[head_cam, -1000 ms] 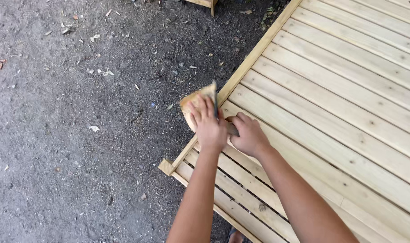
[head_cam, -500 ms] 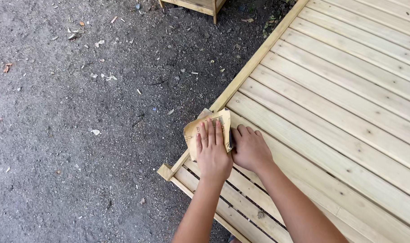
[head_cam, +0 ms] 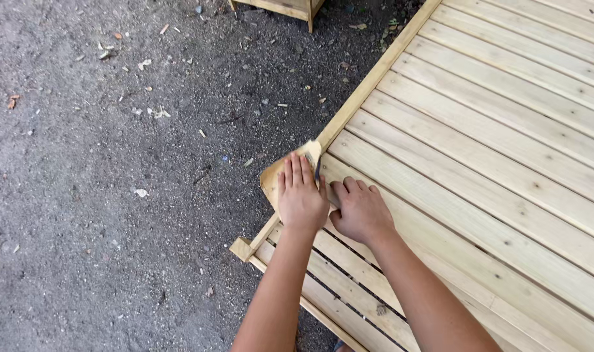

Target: The person sands the slatted wooden panels and frame rails of a furniture piece using sheets of sandpaper, rubbing the paper by hand along the boards and edges, working across different sections of the panel and along the frame throughout the clip.

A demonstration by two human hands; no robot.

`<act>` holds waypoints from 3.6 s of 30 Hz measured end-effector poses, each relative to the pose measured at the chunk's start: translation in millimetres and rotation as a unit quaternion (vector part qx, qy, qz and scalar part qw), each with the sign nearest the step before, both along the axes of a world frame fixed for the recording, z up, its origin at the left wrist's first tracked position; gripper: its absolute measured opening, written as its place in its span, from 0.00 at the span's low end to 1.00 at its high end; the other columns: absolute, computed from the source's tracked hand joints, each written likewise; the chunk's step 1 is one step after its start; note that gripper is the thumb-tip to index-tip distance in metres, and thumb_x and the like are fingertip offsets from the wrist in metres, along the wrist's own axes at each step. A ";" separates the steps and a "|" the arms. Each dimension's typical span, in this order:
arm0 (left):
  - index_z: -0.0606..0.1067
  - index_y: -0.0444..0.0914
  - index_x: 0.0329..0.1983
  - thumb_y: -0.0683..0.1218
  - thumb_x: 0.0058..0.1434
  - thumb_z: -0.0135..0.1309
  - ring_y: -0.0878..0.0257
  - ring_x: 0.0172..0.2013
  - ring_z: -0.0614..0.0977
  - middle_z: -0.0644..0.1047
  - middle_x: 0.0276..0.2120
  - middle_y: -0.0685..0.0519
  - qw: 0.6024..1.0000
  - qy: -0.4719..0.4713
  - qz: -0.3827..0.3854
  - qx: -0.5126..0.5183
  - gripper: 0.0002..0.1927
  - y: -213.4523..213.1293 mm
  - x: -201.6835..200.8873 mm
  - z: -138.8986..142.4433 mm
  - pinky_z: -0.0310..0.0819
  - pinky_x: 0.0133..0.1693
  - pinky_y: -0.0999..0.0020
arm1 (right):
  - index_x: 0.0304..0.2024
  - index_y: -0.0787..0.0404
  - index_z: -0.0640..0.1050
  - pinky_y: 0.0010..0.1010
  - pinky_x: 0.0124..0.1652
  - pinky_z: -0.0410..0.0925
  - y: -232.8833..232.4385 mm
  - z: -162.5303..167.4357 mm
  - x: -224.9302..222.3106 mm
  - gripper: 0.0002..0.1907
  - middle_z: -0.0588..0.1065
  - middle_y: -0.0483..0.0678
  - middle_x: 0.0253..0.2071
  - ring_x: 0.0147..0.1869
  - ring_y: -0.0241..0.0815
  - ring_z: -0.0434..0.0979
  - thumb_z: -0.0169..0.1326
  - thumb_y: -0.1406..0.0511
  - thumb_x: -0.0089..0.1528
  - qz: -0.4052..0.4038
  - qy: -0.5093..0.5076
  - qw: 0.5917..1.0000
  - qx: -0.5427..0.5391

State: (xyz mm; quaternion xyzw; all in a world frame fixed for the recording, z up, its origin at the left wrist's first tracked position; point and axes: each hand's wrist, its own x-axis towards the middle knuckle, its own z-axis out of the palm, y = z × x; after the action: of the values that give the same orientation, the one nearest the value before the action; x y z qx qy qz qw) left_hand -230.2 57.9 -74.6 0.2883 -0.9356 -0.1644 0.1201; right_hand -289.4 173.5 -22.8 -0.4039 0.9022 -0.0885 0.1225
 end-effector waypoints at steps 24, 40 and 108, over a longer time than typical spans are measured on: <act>0.55 0.31 0.75 0.46 0.66 0.40 0.47 0.75 0.53 0.56 0.75 0.42 0.998 -0.048 -0.017 -0.045 0.34 -18.7 7.7 0.5 0.41 0.73 0.54 | 0.58 0.55 0.72 0.42 0.55 0.64 0.8 2.5 5.3 0.28 0.72 0.50 0.52 0.60 0.47 0.71 0.57 0.58 0.55 -0.011 0.005 1.000 0.008; 0.50 0.38 0.76 0.58 0.62 0.43 0.44 0.74 0.45 0.46 0.75 0.41 0.995 -0.071 -0.065 -0.037 0.42 -3.4 22.1 8.5 0.35 0.70 0.49 | 0.56 0.56 0.73 0.42 0.53 0.64 4.5 5.8 6.5 0.27 0.72 0.50 0.50 0.57 0.47 0.73 0.58 0.57 0.56 -0.005 0.002 1.000 -0.019; 0.51 0.29 0.75 0.59 0.73 0.33 0.46 0.75 0.50 0.50 0.75 0.37 0.998 -0.060 -0.022 -0.021 0.37 -19.4 5.1 15.7 0.39 0.72 0.52 | 0.56 0.54 0.71 0.42 0.54 0.65 -1.5 13.8 7.9 0.25 0.72 0.48 0.51 0.58 0.46 0.73 0.58 0.54 0.59 -0.018 -0.001 0.999 0.043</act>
State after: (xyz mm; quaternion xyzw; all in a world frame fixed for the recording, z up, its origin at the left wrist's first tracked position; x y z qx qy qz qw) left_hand -225.1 38.5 -58.9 0.2743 -0.9506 -0.1293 0.0662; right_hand -281.5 172.0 -9.0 -0.3822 0.9120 -0.0521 0.1395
